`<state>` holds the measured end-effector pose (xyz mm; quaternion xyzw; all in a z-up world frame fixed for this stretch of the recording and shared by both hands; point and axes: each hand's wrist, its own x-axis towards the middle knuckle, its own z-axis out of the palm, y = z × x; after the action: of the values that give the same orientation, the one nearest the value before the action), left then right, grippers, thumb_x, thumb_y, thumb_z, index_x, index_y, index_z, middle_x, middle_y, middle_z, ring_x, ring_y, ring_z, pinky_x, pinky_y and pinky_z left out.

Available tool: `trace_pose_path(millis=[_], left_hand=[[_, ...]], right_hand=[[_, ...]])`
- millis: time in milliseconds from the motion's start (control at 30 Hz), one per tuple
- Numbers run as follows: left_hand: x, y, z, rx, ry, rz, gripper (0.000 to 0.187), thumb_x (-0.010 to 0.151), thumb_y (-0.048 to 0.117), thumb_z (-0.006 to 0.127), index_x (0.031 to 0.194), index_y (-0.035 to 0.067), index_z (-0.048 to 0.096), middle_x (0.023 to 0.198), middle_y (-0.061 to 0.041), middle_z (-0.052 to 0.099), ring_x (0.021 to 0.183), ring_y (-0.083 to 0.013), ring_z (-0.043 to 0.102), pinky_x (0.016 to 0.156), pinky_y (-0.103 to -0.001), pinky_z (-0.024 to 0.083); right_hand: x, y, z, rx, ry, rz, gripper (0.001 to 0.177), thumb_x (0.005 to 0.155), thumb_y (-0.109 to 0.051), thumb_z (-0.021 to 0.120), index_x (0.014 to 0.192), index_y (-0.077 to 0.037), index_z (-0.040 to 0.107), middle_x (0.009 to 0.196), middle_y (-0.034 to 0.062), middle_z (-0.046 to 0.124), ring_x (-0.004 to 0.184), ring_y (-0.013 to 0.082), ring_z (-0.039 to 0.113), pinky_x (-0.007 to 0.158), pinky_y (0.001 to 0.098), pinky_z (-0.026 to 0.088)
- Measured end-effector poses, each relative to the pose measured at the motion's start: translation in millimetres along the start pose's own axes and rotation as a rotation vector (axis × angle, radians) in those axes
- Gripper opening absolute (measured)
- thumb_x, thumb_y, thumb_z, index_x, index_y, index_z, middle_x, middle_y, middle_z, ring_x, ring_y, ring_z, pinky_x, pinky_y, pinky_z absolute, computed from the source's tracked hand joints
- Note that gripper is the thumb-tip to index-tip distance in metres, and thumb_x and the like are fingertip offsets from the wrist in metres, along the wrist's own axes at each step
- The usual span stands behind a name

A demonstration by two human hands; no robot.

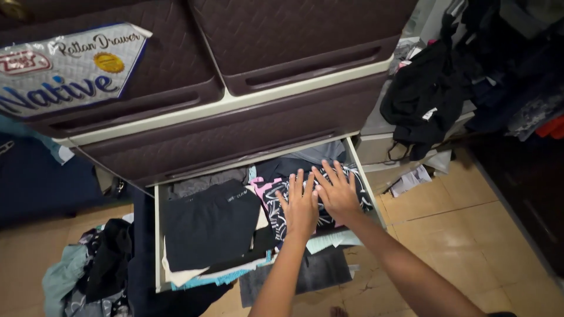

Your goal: Organizing and folding clothes into a drawer.

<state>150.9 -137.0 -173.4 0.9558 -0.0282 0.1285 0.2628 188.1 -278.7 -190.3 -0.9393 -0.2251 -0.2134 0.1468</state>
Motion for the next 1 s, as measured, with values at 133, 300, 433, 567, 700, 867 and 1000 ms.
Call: trace_pose_path(millis=[133, 300, 433, 567, 700, 867, 1000], left_hand=[[3.5, -25.7, 21.6, 0.05, -0.167, -0.097, 0.055, 0.1, 0.034, 0.054, 0.153, 0.031, 0.04, 0.166, -0.006, 0.024, 0.153, -0.0319, 0.018, 0.109, -0.078, 0.012], [-5.3, -43.8, 39.0, 0.011, -0.153, -0.119, 0.058, 0.1, 0.04, 0.058, 0.153, 0.031, 0.039, 0.167, -0.003, 0.022, 0.153, -0.0395, 0.011, 0.112, -0.075, 0.01], [-1.2, -50.0, 36.8, -0.014, -0.195, -0.147, 0.061, 0.098, 0.043, 0.059, 0.155, 0.033, 0.038, 0.166, -0.002, 0.022, 0.154, -0.0385, 0.009, 0.115, -0.074, 0.008], [-0.4, -53.5, 33.2, -0.063, -0.203, -0.099, 0.069, 0.098, 0.044, 0.06, 0.159, 0.028, 0.031, 0.167, -0.006, 0.022, 0.154, -0.0407, 0.009, 0.114, -0.074, 0.01], [-7.9, -52.5, 9.1, -0.246, -0.095, -0.078, 0.073, 0.098, 0.036, 0.062, 0.159, 0.015, 0.029, 0.167, -0.015, 0.022, 0.154, -0.0417, 0.011, 0.112, -0.071, 0.012], [-53.6, -39.2, -106.4, -0.52, 0.361, 0.053, 0.054, 0.102, 0.023, 0.056, 0.151, 0.003, 0.045, 0.158, -0.02, 0.046, 0.154, -0.041, 0.034, 0.126, -0.05, 0.026], [-97.7, -100.8, -180.2, -0.359, 0.8, -0.03, 0.034, 0.1, 0.017, 0.059, 0.131, 0.003, 0.062, 0.137, -0.016, 0.063, 0.136, -0.0352, 0.054, 0.121, -0.045, 0.037]], right_hand=[[-15.2, 11.9, 27.6, -0.002, -0.083, 0.138, 0.055, 0.097, -0.037, 0.054, 0.151, -0.027, 0.048, 0.161, 0.0104, 0.038, 0.144, 0.0455, 0.035, 0.101, 0.0701, 0.033], [-22.6, 10.8, 43.9, -0.054, -0.098, 0.147, 0.061, 0.093, -0.041, 0.056, 0.151, -0.027, 0.044, 0.159, 0.009, 0.037, 0.143, 0.0458, 0.034, 0.102, 0.0682, 0.034], [-21.0, 11.3, 46.7, -0.059, -0.064, 0.12, 0.061, 0.094, -0.044, 0.056, 0.151, -0.028, 0.043, 0.157, 0.0075, 0.039, 0.143, 0.0446, 0.035, 0.103, 0.0673, 0.035], [-16.1, 16.9, 40.2, -0.082, -0.119, 0.111, 0.063, 0.092, -0.045, 0.057, 0.151, -0.029, 0.042, 0.156, 0.0076, 0.041, 0.142, 0.0444, 0.038, 0.101, 0.068, 0.037], [-6.0, 11.3, 29.9, -0.052, -0.078, 0.055, 0.062, 0.096, -0.047, 0.054, 0.155, -0.03, 0.043, 0.156, 0.011, 0.042, 0.141, 0.0488, 0.04, 0.105, 0.0711, 0.037], [16.4, -47.2, -15.1, 0.035, -0.096, 0.113, 0.058, 0.099, -0.042, 0.052, 0.154, -0.029, 0.045, 0.168, 0.0147, 0.026, 0.148, 0.0525, 0.021, 0.111, 0.0723, 0.02], [26.0, -114.6, -35.8, 0.421, -0.062, 0.043, 0.056, 0.103, -0.038, 0.047, 0.155, -0.017, 0.045, 0.169, 0.021, 0.02, 0.156, 0.0492, 0.009, 0.118, 0.0688, 0.009]])
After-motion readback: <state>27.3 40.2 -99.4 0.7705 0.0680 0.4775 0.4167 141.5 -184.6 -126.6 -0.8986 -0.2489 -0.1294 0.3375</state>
